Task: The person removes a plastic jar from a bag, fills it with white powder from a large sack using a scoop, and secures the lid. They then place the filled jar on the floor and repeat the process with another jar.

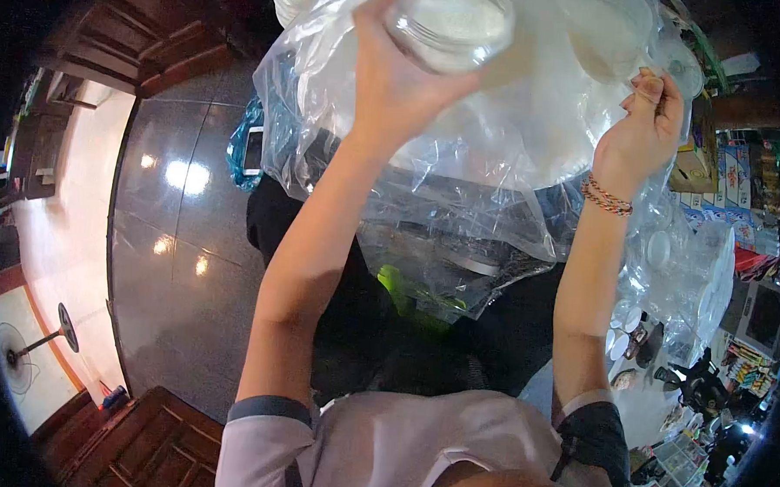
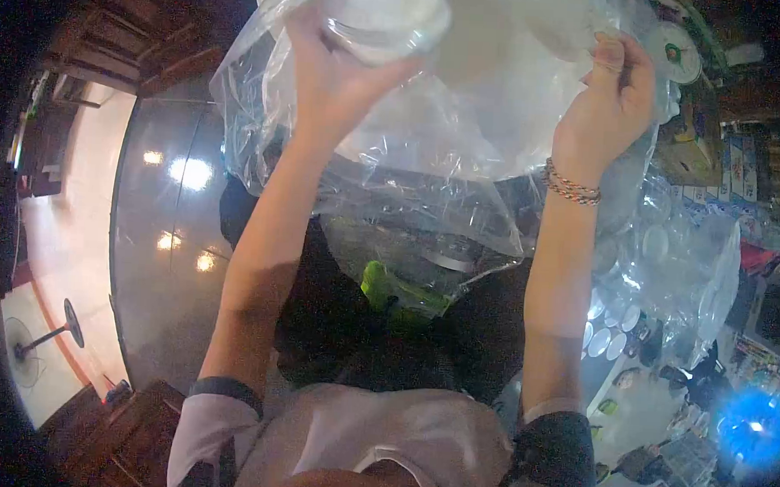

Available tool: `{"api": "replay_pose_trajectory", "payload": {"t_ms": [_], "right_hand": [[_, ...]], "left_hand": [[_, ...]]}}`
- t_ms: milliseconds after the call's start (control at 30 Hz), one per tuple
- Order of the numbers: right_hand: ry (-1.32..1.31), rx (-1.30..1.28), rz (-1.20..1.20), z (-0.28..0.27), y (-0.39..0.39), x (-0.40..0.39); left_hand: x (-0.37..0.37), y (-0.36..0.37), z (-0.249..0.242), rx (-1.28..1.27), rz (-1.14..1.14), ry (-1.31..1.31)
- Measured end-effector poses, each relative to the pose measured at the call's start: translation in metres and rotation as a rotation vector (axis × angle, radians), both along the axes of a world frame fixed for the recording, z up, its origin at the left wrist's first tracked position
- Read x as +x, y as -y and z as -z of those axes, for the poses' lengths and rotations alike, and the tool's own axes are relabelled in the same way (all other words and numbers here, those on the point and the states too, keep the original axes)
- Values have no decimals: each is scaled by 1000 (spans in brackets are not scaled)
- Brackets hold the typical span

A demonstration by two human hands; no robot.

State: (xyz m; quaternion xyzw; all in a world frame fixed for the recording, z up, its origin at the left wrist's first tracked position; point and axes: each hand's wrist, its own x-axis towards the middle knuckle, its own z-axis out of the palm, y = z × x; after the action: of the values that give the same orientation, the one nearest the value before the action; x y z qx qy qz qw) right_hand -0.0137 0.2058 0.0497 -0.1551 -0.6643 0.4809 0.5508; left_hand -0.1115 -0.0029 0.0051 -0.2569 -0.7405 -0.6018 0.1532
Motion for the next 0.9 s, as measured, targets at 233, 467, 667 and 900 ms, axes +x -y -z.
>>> {"api": "replay_pose_trajectory", "payload": {"t_ms": [233,467,667,900], "right_hand": [[-28,-13,-48,1,0,0],[63,-43,-32,2,-3,1],[115,-107,-127,-3,6,1],[41,-239,-246,1,6,2]], "left_hand": [[-2,3,3,64,44,19],[2,10,-30,184,216,-98],[14,22,-126,423,412,111],[19,23,-206,608,614,-115]]}}
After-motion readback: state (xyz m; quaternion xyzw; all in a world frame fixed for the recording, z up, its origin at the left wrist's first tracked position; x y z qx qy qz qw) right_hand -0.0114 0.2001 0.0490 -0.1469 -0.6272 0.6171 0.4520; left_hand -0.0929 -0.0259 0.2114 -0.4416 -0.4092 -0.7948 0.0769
